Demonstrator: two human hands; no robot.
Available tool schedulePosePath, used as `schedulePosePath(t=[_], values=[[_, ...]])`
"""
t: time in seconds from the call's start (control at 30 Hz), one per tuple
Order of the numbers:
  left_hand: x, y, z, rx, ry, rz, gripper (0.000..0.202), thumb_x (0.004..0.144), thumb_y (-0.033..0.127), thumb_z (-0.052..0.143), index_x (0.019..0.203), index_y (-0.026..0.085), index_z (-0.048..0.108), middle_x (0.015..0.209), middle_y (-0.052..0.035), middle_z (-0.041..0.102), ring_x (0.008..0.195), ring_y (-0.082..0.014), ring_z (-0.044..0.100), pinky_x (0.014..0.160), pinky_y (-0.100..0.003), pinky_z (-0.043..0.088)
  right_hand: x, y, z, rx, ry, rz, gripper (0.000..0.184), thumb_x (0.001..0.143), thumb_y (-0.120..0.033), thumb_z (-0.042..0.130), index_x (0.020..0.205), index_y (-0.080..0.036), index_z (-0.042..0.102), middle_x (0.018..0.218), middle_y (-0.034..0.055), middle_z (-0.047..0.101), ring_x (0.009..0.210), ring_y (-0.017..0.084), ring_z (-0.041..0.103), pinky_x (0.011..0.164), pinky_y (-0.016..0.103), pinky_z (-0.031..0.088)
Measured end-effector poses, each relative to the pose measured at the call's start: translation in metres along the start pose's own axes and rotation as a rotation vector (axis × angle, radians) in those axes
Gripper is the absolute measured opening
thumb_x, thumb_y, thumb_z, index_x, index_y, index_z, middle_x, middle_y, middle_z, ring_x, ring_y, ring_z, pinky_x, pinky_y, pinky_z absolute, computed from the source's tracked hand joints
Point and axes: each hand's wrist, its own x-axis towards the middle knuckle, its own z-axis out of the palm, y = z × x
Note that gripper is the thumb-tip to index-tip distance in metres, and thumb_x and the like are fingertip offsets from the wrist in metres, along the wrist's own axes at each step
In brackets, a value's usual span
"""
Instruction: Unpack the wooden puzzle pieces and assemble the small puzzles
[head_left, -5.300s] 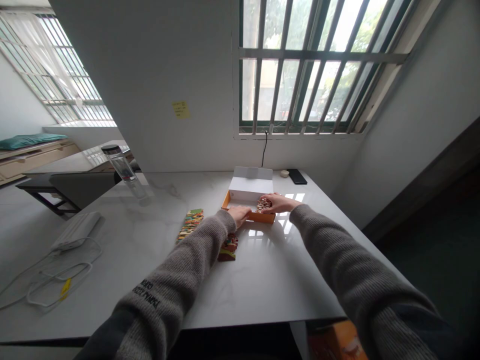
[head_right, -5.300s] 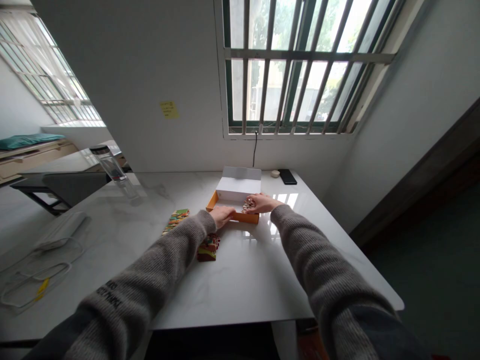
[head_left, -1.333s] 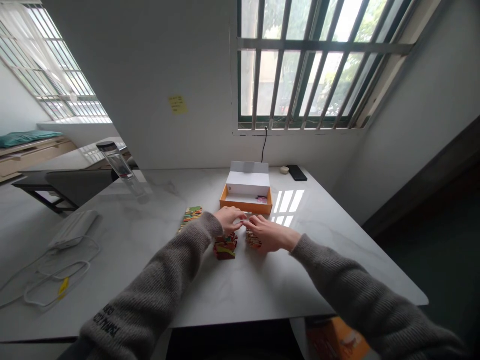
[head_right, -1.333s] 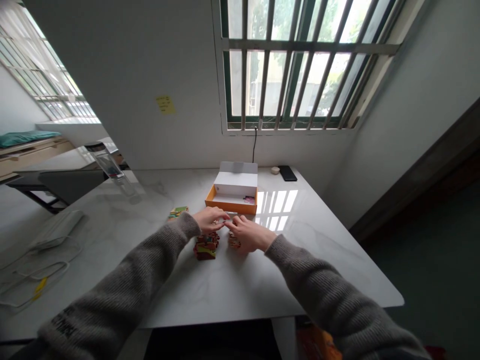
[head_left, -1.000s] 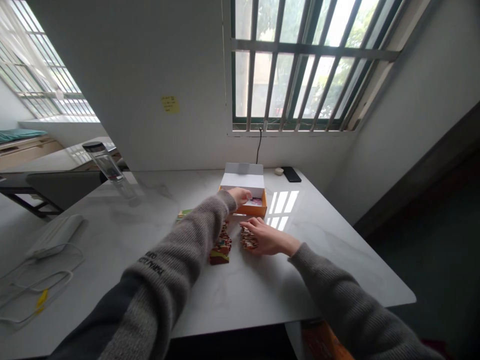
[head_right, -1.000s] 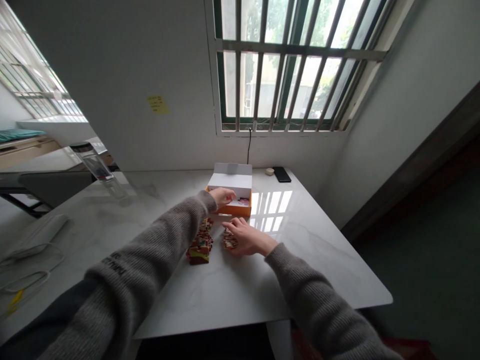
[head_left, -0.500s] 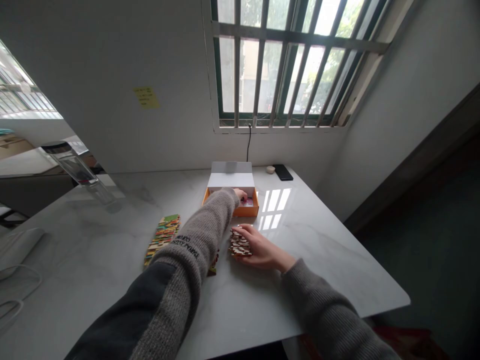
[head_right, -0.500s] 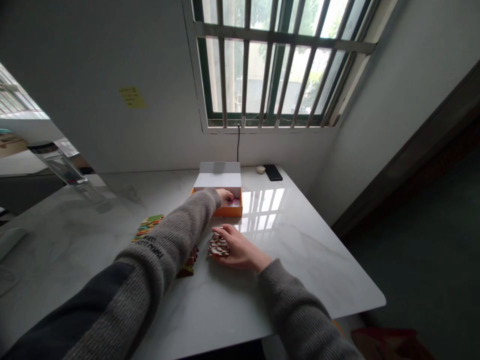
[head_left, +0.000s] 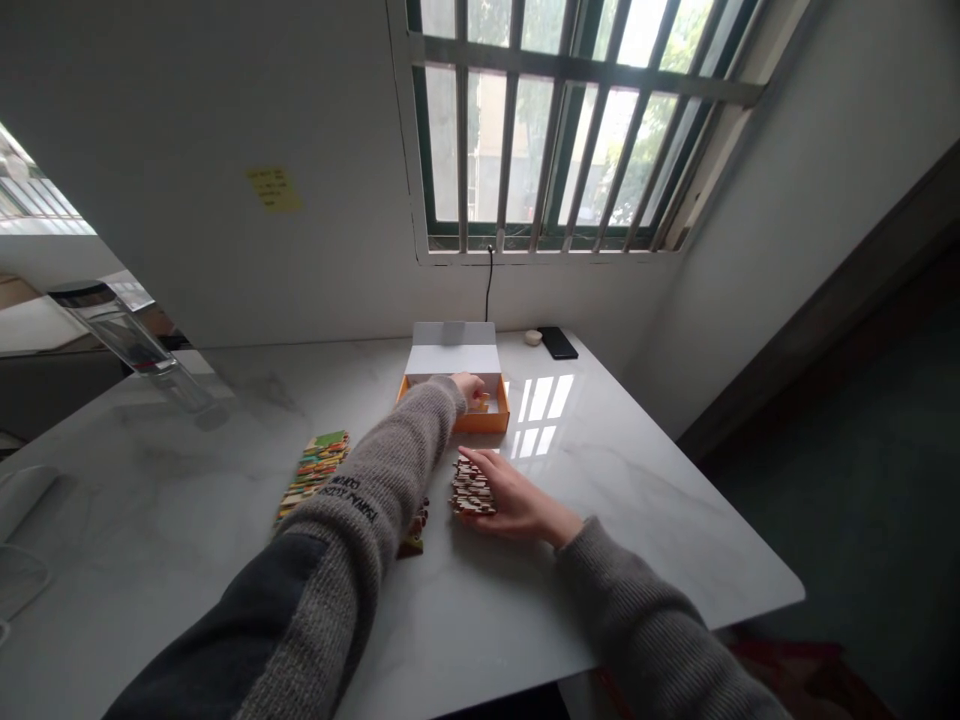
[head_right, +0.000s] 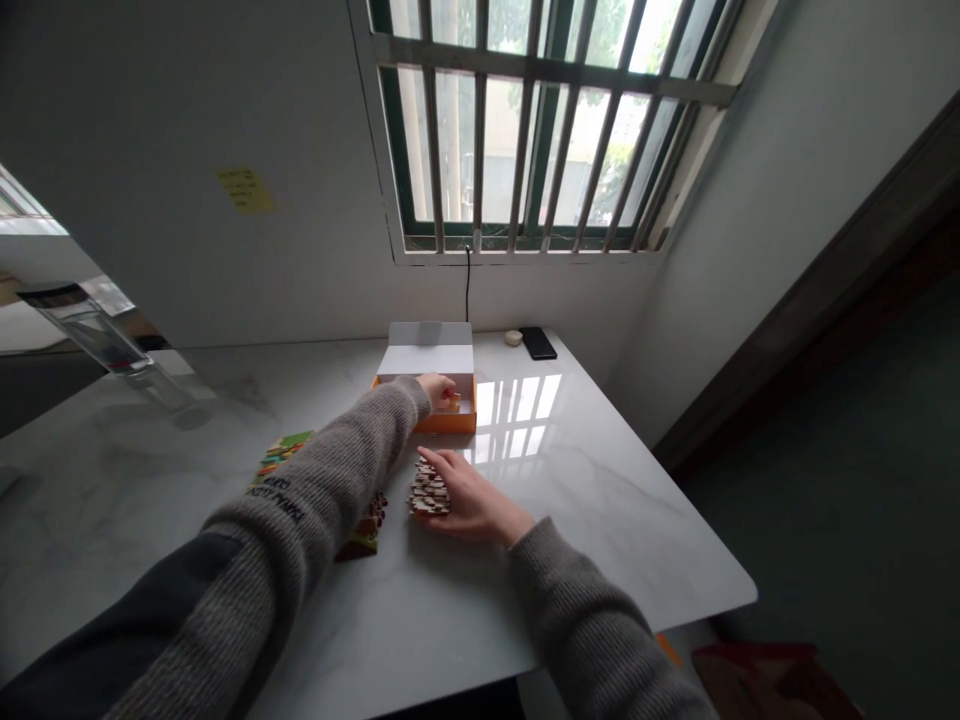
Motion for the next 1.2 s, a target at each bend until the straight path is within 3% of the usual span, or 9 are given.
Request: schedulePosePath(t=[0.1,0.2,0.37,0.53,0.73,0.83,1.03,1.2], values=[[-0.013,-0.006,-0.014,-0.104,0.092,-0.016,0.017,0.095,0.027,0.061,0.102,0.013,0.068,0.096,-0.0059,0.072,0.085,-0.017,0.069,0.081,-0.03,0.056,-0.002,0.002,-0.001,0.148,0.031,0.048,0.098,0.077,-0.028,0.078,0.157,-0.028,0.022,0.143,0.0123,0.044,0.128,0.029,0.05,0.112,0.049,0.042],[-0.037,-0.014,-0.033,-0.223,0.139,-0.018,0.021,0.098,0.025,0.054,0.108,0.012,0.067,0.088,-0.0067,0.075,0.071,-0.0127,0.069,0.067,-0.023,0.055,-0.003,0.0,-0.003,0.409,0.012,0.11,0.098,0.079,-0.029,0.079,0.157,-0.032,0.02,0.141,0.0107,0.047,0.123,0.025,0.057,0.111,0.047,0.044],[-0.09,-0.026,-0.049,-0.436,0.023,0.048,0.018,0.087,0.027,0.066,0.095,0.012,0.072,0.07,-0.0051,0.073,0.06,-0.0136,0.066,0.06,-0.024,0.053,-0.005,-0.011,-0.01,0.654,-0.002,0.127,0.093,0.079,-0.031,0.079,0.154,-0.034,0.024,0.138,0.0103,0.047,0.124,0.025,0.057,0.108,0.048,0.047],[-0.121,-0.016,-0.024,-0.345,-0.013,0.086,0.013,0.082,0.021,0.068,0.09,0.015,0.076,0.073,-0.0021,0.075,0.067,-0.0136,0.068,0.066,-0.021,0.052,-0.009,-0.016,-0.011,0.579,0.04,0.064,0.1,0.078,-0.031,0.08,0.156,-0.036,0.018,0.138,0.0101,0.041,0.12,0.024,0.058,0.106,0.047,0.049],[-0.127,0.009,0.011,-0.336,-0.085,0.161,0.013,0.083,0.016,0.064,0.086,0.015,0.077,0.074,-0.0023,0.075,0.069,-0.0133,0.068,0.067,-0.02,0.051,-0.009,-0.013,-0.01,0.157,0.108,-0.015,0.098,0.079,-0.029,0.077,0.157,-0.033,0.017,0.142,0.0123,0.035,0.129,0.028,0.05,0.109,0.048,0.047],[-0.124,0.013,0.019,-0.359,-0.104,0.199,0.016,0.082,0.012,0.062,0.083,0.016,0.077,0.074,-0.0012,0.076,0.071,-0.0132,0.068,0.07,-0.019,0.05,-0.008,-0.008,-0.01,0.03,0.093,-0.001,0.098,0.079,-0.028,0.076,0.157,-0.031,0.019,0.14,0.0123,0.037,0.129,0.029,0.049,0.111,0.049,0.044],[-0.119,0.006,0.027,-0.414,-0.104,0.231,0.026,0.079,0.01,0.059,0.097,0.015,0.078,0.083,-0.002,0.077,0.079,-0.0167,0.07,0.075,-0.022,0.051,-0.005,0.01,-0.009,-0.091,0.074,0.03,0.096,0.075,-0.034,0.079,0.155,-0.03,0.026,0.141,0.0122,0.039,0.135,0.031,0.041,0.116,0.051,0.037],[-0.118,0.008,0.036,-0.443,-0.105,0.246,0.039,0.075,0.005,0.055,0.107,0.015,0.074,0.096,-0.0023,0.077,0.09,-0.0185,0.069,0.086,-0.025,0.051,-0.004,0.012,-0.007,-0.034,-0.003,0.035,0.101,0.077,-0.032,0.077,0.159,-0.032,0.018,0.143,0.0112,0.034,0.135,0.029,0.043,0.116,0.046,0.039]])
